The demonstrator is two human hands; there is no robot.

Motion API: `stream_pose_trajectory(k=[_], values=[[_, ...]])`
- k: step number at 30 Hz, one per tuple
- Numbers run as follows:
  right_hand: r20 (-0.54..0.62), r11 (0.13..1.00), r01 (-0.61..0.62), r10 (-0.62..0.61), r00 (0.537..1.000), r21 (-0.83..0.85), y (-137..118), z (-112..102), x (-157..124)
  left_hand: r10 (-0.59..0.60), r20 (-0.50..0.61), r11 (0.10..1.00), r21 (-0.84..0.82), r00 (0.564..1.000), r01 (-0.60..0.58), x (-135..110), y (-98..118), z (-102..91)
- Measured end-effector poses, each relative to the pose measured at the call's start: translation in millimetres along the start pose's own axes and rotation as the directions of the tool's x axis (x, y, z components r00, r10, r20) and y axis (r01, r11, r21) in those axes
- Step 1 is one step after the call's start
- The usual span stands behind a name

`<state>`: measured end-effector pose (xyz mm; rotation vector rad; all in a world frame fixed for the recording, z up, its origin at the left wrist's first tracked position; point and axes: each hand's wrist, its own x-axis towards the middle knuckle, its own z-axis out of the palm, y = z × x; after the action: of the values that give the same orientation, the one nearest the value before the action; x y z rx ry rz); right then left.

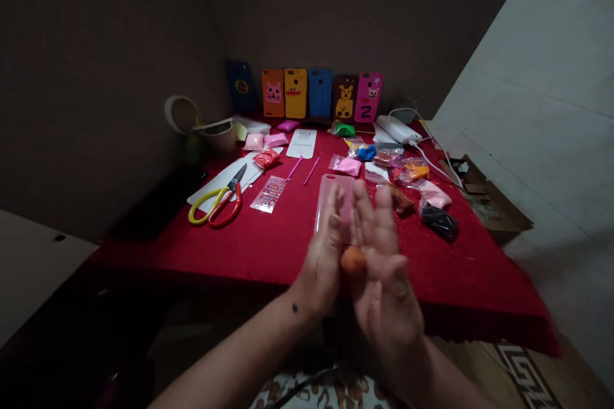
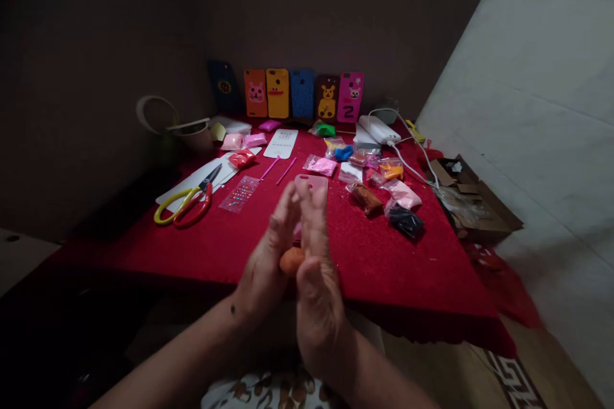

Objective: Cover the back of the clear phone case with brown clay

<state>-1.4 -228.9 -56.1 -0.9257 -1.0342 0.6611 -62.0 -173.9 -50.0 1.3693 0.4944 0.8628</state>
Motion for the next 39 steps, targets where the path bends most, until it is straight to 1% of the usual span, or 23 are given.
stream_pose_trajectory(k=[3,5,7,8,9,11,12,13,15,16,17,18,19,20,21,23,25,27,29,31,35,37,39], values=[[-0.119,0.957,0.134,-0.169,0.978,-0.256,-2.0,-16.2,14.2,-0.126,0.118,0.991,-0.022,0.985,0.13,-19.7,2.1,10.4],[-0.109,0.885,0.147,-0.215,0.971,-0.441,-2.1,-25.2,21.0,-0.201,0.133,0.977,-0.051,0.971,0.209,-27.2,7.2,13.1],[-0.111,0.823,0.149,-0.248,0.963,-0.548,-0.9,-30.0,22.8,-0.245,0.128,0.958,-0.118,0.961,0.26,-25.5,12.3,9.8],[-0.122,0.82,0.144,-0.252,0.96,-0.555,-0.1,-31.1,22.2,-0.266,0.139,0.937,-0.195,0.954,0.29,-21.7,14.1,6.1],[-0.138,0.839,0.132,-0.238,0.961,-0.529,0.8,-31.9,20.8,-0.29,0.156,0.9,-0.291,0.944,0.325,-16.7,15.3,1.4],[-0.162,0.9,0.079,-0.163,0.973,-0.428,1.3,-34.1,17.6,-0.319,0.182,0.797,-0.479,0.93,0.368,-4.7,16.9,-10.0],[-0.17,0.927,0.039,-0.109,0.979,-0.374,0.7,-36.4,16.4,-0.325,0.171,0.778,-0.511,0.93,0.366,1.8,17.6,-16.4],[-0.175,0.943,-0.011,-0.049,0.983,-0.332,-0.8,-39.6,16.2,-0.323,0.145,0.785,-0.511,0.935,0.35,8.4,18.6,-23.0],[-0.175,0.946,-0.105,0.052,0.983,-0.308,-6.6,-48.4,20.1,-0.299,0.097,0.857,-0.41,0.949,0.312,22.9,21.4,-36.1],[-0.161,0.929,-0.159,0.11,0.981,-0.334,-10.4,-53.4,24.9,-0.272,0.08,0.902,-0.327,0.959,0.283,31.0,22.9,-42.2],[-0.121,0.902,-0.174,0.136,0.983,-0.396,-14.4,-58.3,31.6,-0.247,0.085,0.938,-0.228,0.965,0.26,39.7,24.2,-47.5],[-0.089,0.882,-0.163,0.138,0.986,-0.442,-18.0,-62.6,40.2,-0.237,0.121,0.96,-0.122,0.964,0.251,48.9,24.8,-52.0],[-0.054,0.86,-0.158,0.151,0.987,-0.484,-20.5,-66.2,50.4,-0.206,0.139,0.978,-0.008,0.969,0.209,58.2,24.5,-55.2],[-0.008,0.833,-0.143,0.164,0.986,-0.534,-21.4,-68.8,61.6,-0.197,0.166,0.977,0.118,0.966,0.179,67.1,23.2,-57.1],[0.024,0.811,-0.121,0.164,0.986,-0.572,-20.4,-70.5,73.1,-0.173,0.161,0.965,0.226,0.972,0.134,75.4,20.8,-57.7],[0.094,0.801,-0.1,0.192,0.977,-0.59,-12.0,-72.0,94.5,-0.123,0.207,0.905,0.425,0.971,0.024,88.3,12.8,-55.6],[0.114,0.797,-0.1,0.207,0.972,-0.595,2.8,-72.1,109.5,-0.086,0.247,0.84,0.538,0.965,-0.063,95.6,2.5,-51.9],[0.098,0.794,-0.105,0.203,0.974,-0.599,19.3,-72.4,115.5,-0.031,0.279,0.781,0.606,0.96,-0.151,97.9,-7.3,-49.7],[0.1,0.8,-0.095,0.191,0.977,-0.593,32.6,-73.3,113.9,0.019,0.333,0.729,0.641,0.943,-0.241,97.5,-13.6,-50.9],[0.104,0.804,-0.092,0.187,0.977,-0.588,39.9,-74.6,108.6,0.032,0.386,0.719,0.631,0.922,-0.29,96.2,-15.2,-55.0],[0.109,0.814,-0.092,0.187,0.976,-0.573,41.7,-76.6,101.2,0.081,0.417,0.73,0.594,0.905,-0.338,95.0,-11.4,-65.4],[0.118,0.816,-0.081,0.179,0.977,-0.572,41.2,-76.6,100.7,0.101,0.413,0.678,0.637,0.905,-0.366,95.4,-10.8,-69.2],[0.13,0.813,-0.06,0.164,0.978,-0.579,41.5,-76.0,100.8,0.101,0.402,0.599,0.705,0.91,-0.379,96.2,-11.4,-71.4]])
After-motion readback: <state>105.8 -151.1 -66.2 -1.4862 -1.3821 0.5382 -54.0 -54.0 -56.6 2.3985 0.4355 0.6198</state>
